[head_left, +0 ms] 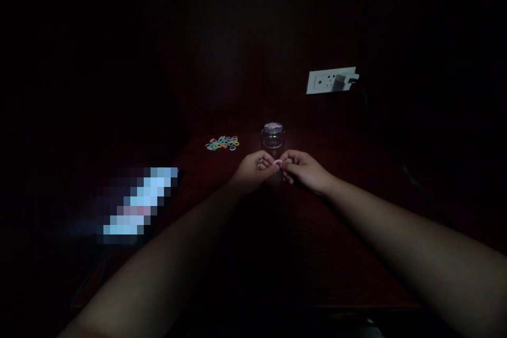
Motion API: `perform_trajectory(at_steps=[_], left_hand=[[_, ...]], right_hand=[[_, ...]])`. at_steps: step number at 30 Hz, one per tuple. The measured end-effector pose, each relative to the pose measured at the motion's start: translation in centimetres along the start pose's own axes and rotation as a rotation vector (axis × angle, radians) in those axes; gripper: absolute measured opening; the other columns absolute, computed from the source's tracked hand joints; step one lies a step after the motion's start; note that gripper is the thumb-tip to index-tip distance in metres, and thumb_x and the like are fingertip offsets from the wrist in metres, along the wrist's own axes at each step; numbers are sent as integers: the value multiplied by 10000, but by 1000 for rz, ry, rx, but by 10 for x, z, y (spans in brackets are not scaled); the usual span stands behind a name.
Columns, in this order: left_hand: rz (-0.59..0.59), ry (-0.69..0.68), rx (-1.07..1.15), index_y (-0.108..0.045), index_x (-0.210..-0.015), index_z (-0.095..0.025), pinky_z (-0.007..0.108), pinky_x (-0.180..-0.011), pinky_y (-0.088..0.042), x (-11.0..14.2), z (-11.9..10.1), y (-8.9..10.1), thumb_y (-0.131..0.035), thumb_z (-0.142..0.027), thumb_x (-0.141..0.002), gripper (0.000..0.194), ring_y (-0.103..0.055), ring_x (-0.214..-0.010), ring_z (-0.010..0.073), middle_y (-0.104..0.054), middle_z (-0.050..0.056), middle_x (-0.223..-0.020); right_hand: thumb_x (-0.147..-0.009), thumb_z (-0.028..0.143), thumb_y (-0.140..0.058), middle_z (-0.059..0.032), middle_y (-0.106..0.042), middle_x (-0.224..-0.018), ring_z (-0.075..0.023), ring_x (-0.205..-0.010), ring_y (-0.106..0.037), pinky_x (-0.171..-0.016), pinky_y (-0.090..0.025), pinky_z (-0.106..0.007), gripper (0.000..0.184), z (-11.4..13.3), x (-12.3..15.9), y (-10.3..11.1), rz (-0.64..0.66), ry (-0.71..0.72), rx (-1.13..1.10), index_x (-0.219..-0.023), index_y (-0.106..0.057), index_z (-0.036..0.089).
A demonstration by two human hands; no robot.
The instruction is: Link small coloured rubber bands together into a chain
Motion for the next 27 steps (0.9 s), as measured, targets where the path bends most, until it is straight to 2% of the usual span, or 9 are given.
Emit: perform_trajectory(at_steps=[7,13,19,27], left_hand=[[-8,4,-11,-524,-742,-124,174,-480,-330,-1,1,1,-648,-277,-680,207,-460,-510,54,-540,-17,-612],[-174,18,-144,-537,-720,-127,196,-503,-385,-3,3,6,-631,-257,-687,163,-517,-546,85,-586,13,-636],[-260,28,-204,-538,-738,-134,211,-534,-428,-4,5,9,-584,-237,-718,114,-561,-577,103,-599,23,-654],[-280,-7,-256,-523,-726,-148,196,-506,-401,-4,5,10,-568,-259,-726,119,-525,-537,90,-572,-2,-611]], right_hand=[[-729,243,-566,49,-516,-519,-55,-406,-447,-388,-334,-173,116,2,1,0,-23,14,-18,-735,-497,151],[-724,211,-561,48,-523,-515,-55,-413,-441,-400,-338,-174,85,4,1,-2,22,47,-13,-726,-498,153],[-737,211,-561,57,-514,-487,-48,-377,-408,-393,-314,-175,85,5,3,-3,71,69,-24,-739,-501,151],[-734,193,-587,79,-475,-485,-37,-368,-373,-474,-410,-221,88,5,5,-6,203,54,-143,-760,-513,154]])
Point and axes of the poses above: each hand's wrist, its own x-axis away from the middle knuckle, its own y-axis out of the back of the hand, z = x × y, the point moved 2 cm from there along -x, towards the middle knuckle
